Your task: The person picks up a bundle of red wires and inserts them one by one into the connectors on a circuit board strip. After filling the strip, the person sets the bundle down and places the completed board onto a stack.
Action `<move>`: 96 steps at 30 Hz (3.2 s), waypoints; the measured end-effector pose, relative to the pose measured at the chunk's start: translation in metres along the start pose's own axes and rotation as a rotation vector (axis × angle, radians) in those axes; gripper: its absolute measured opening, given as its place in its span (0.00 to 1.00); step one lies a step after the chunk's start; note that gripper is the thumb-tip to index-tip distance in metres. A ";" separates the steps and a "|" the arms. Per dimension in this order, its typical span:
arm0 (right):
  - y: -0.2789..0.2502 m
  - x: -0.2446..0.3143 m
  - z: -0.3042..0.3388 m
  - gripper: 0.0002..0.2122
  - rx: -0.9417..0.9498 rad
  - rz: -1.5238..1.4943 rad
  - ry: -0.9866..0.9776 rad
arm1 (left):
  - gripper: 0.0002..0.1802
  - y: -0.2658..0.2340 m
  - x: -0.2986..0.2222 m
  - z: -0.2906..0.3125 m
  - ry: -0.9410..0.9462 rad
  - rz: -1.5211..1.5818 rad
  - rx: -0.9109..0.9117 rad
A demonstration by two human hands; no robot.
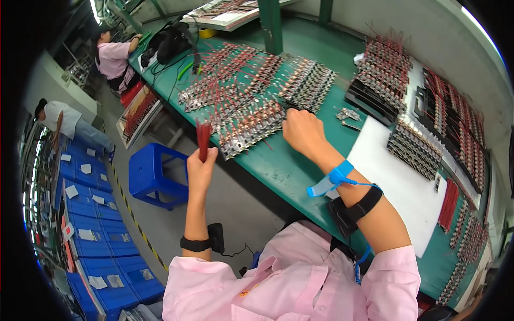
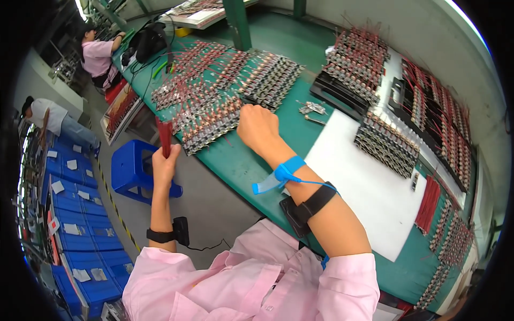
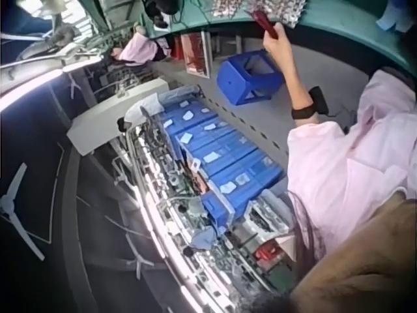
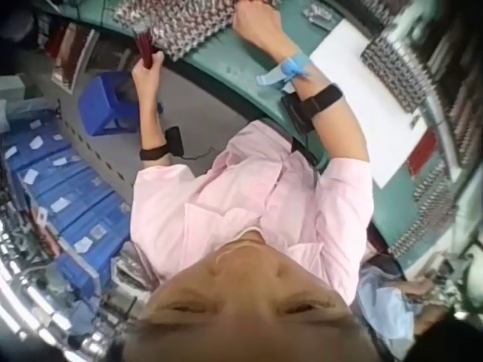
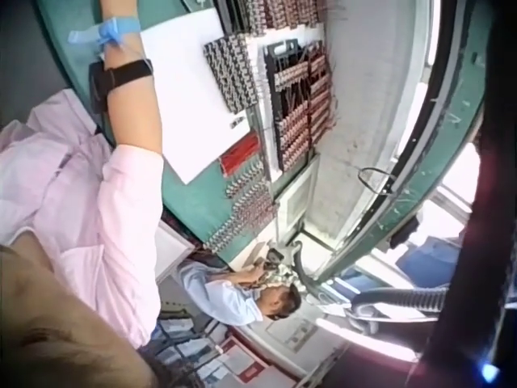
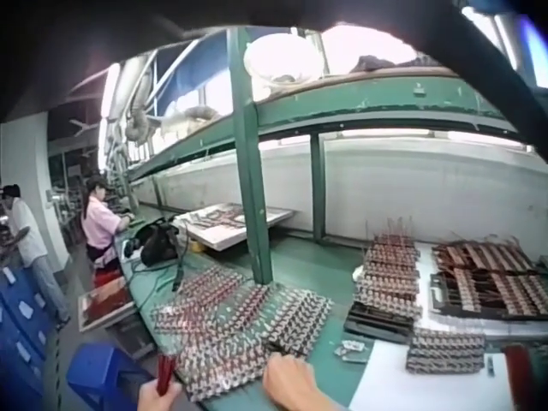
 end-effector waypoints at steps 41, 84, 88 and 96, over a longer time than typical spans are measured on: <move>-0.100 -0.135 0.153 0.09 0.080 -0.638 0.702 | 0.07 0.141 -0.056 0.181 -0.382 0.307 0.970; -0.071 -0.060 0.306 0.10 -0.006 -1.173 0.867 | 0.13 0.151 -0.142 0.148 0.305 -0.080 1.007; -0.046 -0.055 0.300 0.12 -0.127 -1.515 0.868 | 0.12 0.198 -0.161 0.084 0.575 -0.376 0.811; -0.041 -0.057 0.287 0.12 -0.179 -1.655 0.823 | 0.11 0.241 -0.140 0.071 0.562 -0.511 0.902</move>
Point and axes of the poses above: each hand's wrist, its own z-axis away from the middle knuckle, its own y-axis out of the palm, x = y × z, the point moved 6 cm from there along -z, towards the middle knuckle, and after that the axes turned 6 degrees about -y, right-handed, at the moved point
